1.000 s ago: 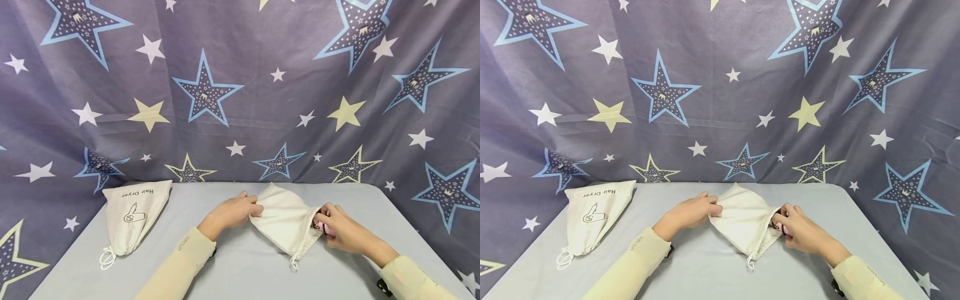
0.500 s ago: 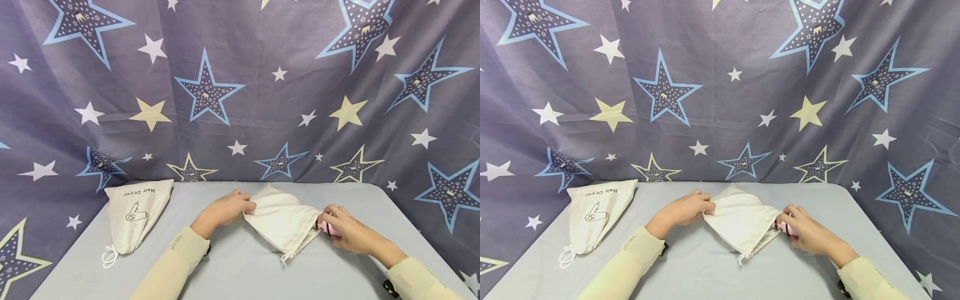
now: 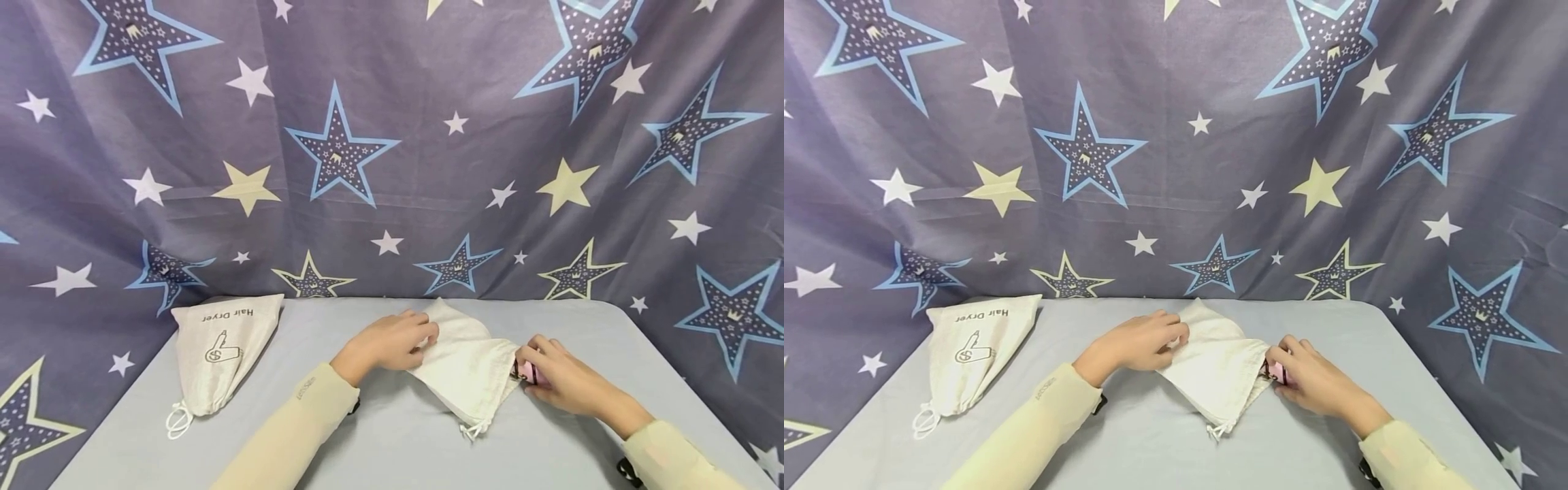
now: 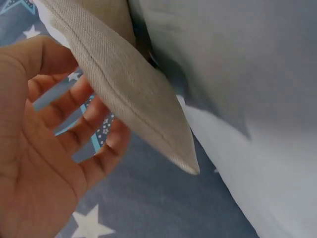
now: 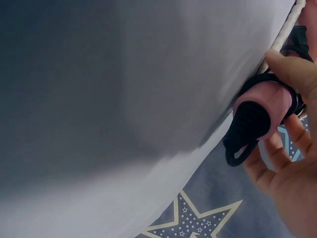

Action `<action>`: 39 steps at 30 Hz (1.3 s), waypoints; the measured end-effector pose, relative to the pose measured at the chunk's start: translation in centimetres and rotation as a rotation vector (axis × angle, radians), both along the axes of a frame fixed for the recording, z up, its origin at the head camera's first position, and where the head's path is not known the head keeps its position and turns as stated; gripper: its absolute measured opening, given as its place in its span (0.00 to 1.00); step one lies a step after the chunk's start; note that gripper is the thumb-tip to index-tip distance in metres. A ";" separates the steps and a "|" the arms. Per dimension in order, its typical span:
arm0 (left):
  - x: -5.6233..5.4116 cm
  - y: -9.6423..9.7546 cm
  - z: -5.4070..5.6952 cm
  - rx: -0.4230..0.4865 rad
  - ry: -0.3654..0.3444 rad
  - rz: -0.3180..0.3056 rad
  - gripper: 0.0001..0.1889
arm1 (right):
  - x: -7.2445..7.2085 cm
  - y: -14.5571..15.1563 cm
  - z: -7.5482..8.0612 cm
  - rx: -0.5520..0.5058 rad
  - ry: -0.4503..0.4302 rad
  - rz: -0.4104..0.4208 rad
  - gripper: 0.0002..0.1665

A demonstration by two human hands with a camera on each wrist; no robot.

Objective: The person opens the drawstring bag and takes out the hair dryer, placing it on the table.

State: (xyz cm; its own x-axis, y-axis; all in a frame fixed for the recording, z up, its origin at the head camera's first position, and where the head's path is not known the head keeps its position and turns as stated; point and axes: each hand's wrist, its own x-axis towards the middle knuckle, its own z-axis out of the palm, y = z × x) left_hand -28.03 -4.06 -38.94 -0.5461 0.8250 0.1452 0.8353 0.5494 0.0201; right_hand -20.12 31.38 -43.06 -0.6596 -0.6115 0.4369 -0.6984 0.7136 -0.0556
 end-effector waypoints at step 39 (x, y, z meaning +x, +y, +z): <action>-0.9 3.9 -3.1 -0.173 -0.129 0.198 0.16 | 1.8 1.6 1.6 -0.056 0.039 0.058 0.35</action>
State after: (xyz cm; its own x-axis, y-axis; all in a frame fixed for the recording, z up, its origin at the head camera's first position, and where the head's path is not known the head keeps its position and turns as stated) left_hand -28.97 -0.14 -42.06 -0.7035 0.7073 -0.0692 0.7084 0.7057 0.0109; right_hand -18.36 33.02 -41.43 -0.6055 -0.6218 0.4967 -0.7407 0.6686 -0.0661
